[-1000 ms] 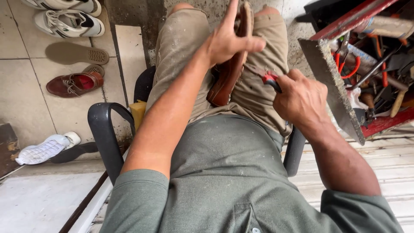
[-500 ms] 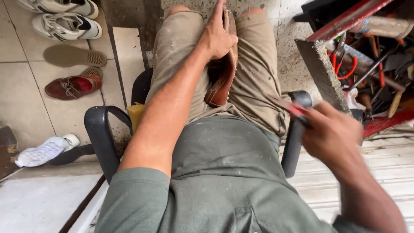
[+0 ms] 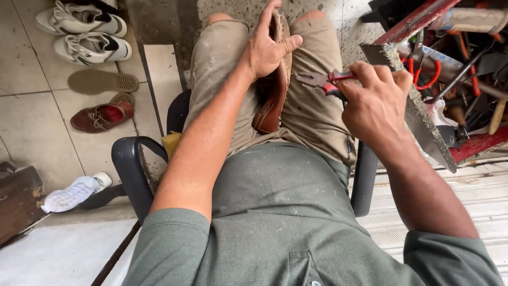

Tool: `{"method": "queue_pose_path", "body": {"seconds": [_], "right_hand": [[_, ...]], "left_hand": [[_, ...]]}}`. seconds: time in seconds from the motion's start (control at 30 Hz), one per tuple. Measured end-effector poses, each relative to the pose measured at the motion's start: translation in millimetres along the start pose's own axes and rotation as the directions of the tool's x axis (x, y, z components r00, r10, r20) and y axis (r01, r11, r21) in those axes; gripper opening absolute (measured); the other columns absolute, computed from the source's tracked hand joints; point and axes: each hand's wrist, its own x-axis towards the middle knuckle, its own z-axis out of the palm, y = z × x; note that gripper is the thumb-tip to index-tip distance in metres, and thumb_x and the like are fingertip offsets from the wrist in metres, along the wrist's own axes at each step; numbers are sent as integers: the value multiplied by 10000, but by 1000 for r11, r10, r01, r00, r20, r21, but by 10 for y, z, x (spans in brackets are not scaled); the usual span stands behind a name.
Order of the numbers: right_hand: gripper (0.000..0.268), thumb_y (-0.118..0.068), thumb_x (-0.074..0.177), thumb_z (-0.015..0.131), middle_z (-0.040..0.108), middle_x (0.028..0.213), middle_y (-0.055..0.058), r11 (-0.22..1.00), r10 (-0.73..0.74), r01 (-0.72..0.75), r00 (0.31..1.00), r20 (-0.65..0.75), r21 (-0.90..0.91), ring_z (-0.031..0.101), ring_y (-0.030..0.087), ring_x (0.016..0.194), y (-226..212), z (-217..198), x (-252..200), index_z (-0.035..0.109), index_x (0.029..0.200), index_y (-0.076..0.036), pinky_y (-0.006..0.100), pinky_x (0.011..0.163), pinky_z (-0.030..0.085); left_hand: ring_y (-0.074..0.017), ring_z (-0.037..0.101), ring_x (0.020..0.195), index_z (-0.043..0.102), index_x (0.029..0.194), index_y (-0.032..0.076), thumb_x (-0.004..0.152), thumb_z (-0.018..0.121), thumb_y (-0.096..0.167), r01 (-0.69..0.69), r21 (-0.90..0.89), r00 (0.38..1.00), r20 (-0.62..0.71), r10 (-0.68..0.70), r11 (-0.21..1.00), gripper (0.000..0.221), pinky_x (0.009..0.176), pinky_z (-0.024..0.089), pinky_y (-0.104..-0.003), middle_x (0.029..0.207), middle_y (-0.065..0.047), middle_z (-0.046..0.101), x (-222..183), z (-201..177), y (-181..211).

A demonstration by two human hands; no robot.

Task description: Removing the sole of a leather shoe by pulling out fasteners with pliers and prying the layers apart.

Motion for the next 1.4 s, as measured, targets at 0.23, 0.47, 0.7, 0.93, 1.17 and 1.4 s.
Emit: {"method": "queue_pose_path", "body": {"seconds": [0.23, 0.47, 0.7, 0.93, 1.17, 1.4], "right_hand": [[456, -53, 772, 646, 729, 1270, 31, 994, -81, 79, 996, -27, -80, 608, 264, 973, -5, 129, 201, 817, 1098, -323, 467, 838, 325], [338, -95, 686, 631, 613, 999, -25, 981, -148, 133, 984, -103, -142, 525, 219, 787, -4, 151, 215, 757, 943, -274, 407, 779, 350], [270, -104, 824, 558, 595, 852, 17, 999, -21, 29, 974, 225, -29, 583, 271, 648, 85, 164, 132, 723, 1025, -174, 403, 417, 410], [181, -248, 1014, 572, 684, 1033, -14, 983, 179, -178, 882, 435, -44, 654, 280, 758, 281, -93, -263, 745, 1015, -194, 421, 559, 479], [309, -160, 958, 628, 697, 1359, 93, 999, 9, -15, 987, 162, 35, 597, 314, 1096, -2, 163, -145, 782, 1193, -288, 469, 881, 346], [435, -107, 793, 640, 684, 1225, 25, 999, -26, 24, 998, 52, 38, 604, 294, 990, -54, 347, -63, 790, 1145, -314, 462, 781, 352]], "left_hand": [[-304, 485, 1467, 326, 1519, 212, 904, 861, 433, -14, -10, 1000, -8, 14, 1000, 845, 1217, 374, -379, 1588, -168, 473, 10, 22, -64], [-310, 503, 1460, 334, 1510, 200, 886, 851, 452, -26, 66, 999, -27, 27, 997, 849, 1209, 375, -378, 1579, -168, 494, 11, 50, -58], [-287, 462, 1488, 309, 1547, 111, 853, 897, 374, -44, 101, 998, -47, 49, 994, 947, 1248, 325, -358, 1598, -164, 464, 18, 55, -128], [-286, 574, 1378, 354, 1486, 142, 832, 850, 330, -3, 87, 999, -43, 7, 996, 842, 1184, 400, -368, 1500, -137, 575, -2, 5, 65], [-216, 702, 1184, 411, 1402, 222, 807, 835, 457, 77, 59, 997, -14, -76, 995, 767, 1051, 505, -334, 1315, -24, 717, -67, 25, 209], [-199, 717, 1020, 376, 1396, 239, 807, 822, 487, 78, 71, 997, -15, -77, 994, 779, 956, 556, -330, 1158, -27, 762, -62, -19, 214]]}}
